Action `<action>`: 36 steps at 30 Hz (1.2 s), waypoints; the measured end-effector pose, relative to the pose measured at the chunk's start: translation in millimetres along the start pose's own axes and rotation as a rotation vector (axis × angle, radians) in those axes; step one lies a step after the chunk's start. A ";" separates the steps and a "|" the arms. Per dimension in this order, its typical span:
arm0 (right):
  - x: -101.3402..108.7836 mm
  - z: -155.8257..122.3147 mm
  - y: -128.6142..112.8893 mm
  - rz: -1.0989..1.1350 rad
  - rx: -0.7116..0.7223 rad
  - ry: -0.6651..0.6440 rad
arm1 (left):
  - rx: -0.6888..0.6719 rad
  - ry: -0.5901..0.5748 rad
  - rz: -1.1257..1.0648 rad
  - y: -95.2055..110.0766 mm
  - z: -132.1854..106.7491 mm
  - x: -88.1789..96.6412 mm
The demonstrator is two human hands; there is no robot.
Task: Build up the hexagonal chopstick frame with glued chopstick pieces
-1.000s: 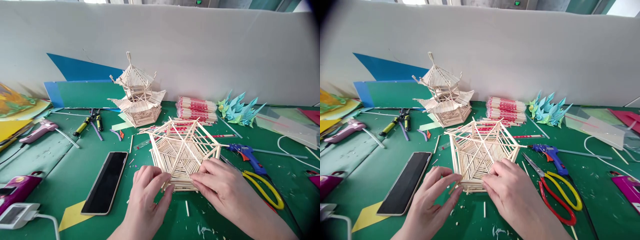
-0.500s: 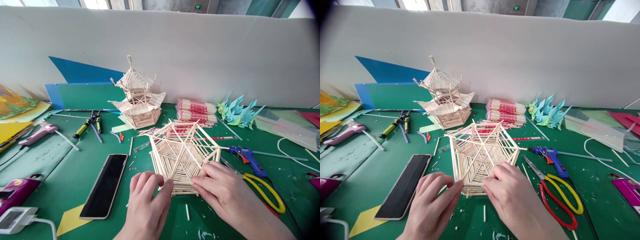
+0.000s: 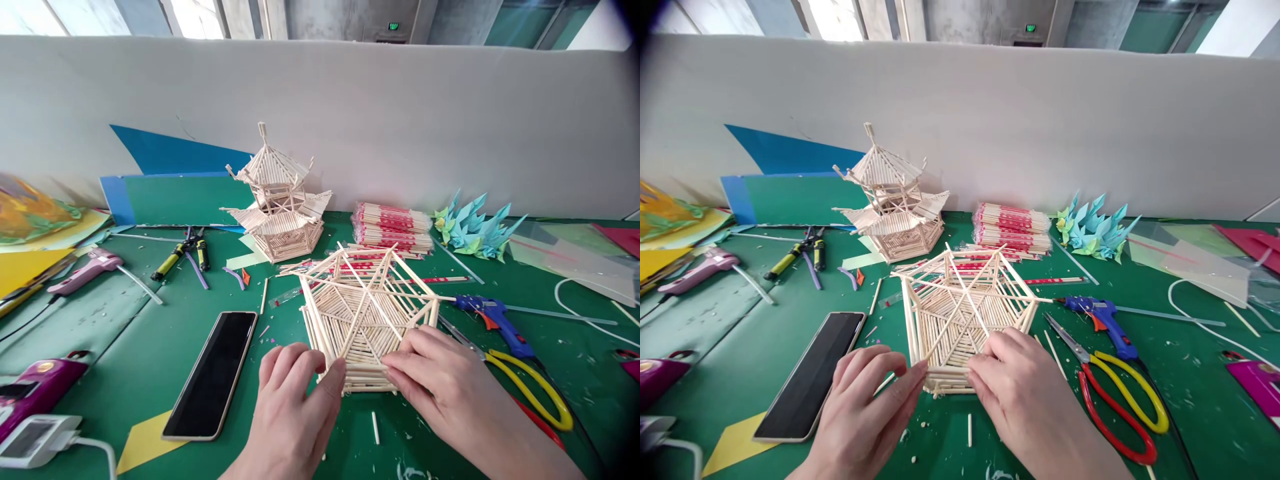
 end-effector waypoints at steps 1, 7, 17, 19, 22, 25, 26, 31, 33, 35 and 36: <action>0.2 -0.3 -0.1 -0.002 0.000 -0.003 | 0.025 -0.011 -0.010 -0.7 3.0 -0.2; -2.1 -0.7 0.0 -0.013 -0.013 -0.044 | 0.083 -0.145 -0.037 -1.4 14.1 -8.6; 48.7 -12.8 41.0 -0.005 -0.218 0.293 | 0.087 -0.258 -0.079 -2.4 13.2 -12.4; 73.4 -34.2 78.3 -0.140 -0.417 0.504 | 0.077 -0.272 -0.066 -2.2 13.1 -14.2; 74.0 -76.0 134.9 -0.287 -0.702 0.489 | 0.054 -0.264 -0.062 -1.5 12.9 -15.4; 55.9 -112.9 170.4 -0.310 -0.775 0.377 | 0.043 -0.272 -0.061 -1.1 12.4 -17.0; 51.2 -125.4 178.6 -0.318 -0.794 0.355 | 0.042 -0.274 -0.062 -1.0 12.7 -17.2; 44.0 -179.3 202.0 -0.393 -0.853 0.293 | 0.049 -0.303 -0.061 -1.9 15.4 -19.4; 43.0 -193.7 207.4 -0.409 -0.870 0.265 | 0.040 -0.319 -0.053 -1.9 17.3 -20.3; 41.2 -202.1 210.7 -0.407 -0.882 0.242 | 0.026 -0.329 -0.049 -1.2 20.1 -20.1; 40.0 -203.9 211.5 -0.403 -0.885 0.235 | 0.020 -0.334 -0.048 -0.8 21.8 -19.8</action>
Point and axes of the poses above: each hand's wrist, its own z-axis towards the middle knuckle, its own x-axis out of the back of the hand, y = z × x, the point moved 8 cm from there along z, towards the middle knuckle, and after that the axes turned 13 degrees about y, right-handed, at the moved point
